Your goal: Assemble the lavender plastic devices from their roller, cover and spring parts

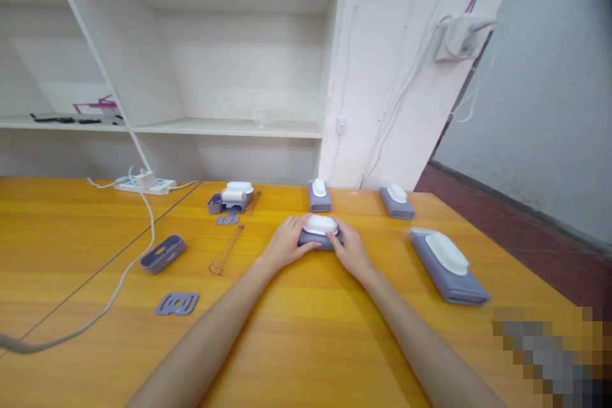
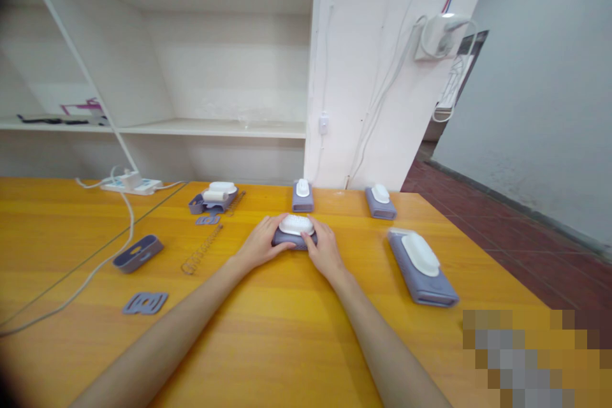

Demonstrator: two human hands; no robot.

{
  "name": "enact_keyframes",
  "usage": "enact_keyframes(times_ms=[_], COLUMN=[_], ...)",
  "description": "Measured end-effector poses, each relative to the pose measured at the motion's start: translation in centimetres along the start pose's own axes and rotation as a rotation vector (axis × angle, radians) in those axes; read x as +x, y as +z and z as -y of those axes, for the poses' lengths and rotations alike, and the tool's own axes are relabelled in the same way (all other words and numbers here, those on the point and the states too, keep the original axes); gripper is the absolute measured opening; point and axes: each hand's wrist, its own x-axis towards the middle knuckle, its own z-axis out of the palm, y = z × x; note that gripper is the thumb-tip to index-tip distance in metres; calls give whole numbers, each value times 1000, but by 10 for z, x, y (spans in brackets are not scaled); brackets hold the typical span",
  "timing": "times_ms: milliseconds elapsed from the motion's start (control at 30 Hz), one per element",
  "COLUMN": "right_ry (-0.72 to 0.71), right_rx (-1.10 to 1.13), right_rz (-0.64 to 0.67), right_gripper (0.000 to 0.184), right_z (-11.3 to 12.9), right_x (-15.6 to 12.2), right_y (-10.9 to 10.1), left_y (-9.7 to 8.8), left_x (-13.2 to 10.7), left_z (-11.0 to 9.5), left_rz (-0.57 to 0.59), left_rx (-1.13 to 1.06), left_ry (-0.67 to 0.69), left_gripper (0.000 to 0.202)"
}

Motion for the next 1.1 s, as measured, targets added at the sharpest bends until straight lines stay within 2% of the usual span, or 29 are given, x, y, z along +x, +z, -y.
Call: enact_keyframes(times_ms=[133,333,467,667,1100], right_ry=[-1,73,94,85,118], right_rx=[25,-20,-6,28,99], right_rz=[4,3,-11,-19,-52], right_gripper=[42,52,45,40,37], right_z=[2,4,2,8,12], right_x=[2,0,1,4,4], right_y=[-2,1,4,1,2], left_y=[1,3,4,6,3], left_x=[0,-1,0,-1,-2], left_z=[-1,1,3,4,2], left_rz=[-27,-71,-88,-98,-89], left_rx=[35,69,116,161,90], left_ry=[-12,-21,-41,-53,-55], left_gripper=[60,48,37,35,36])
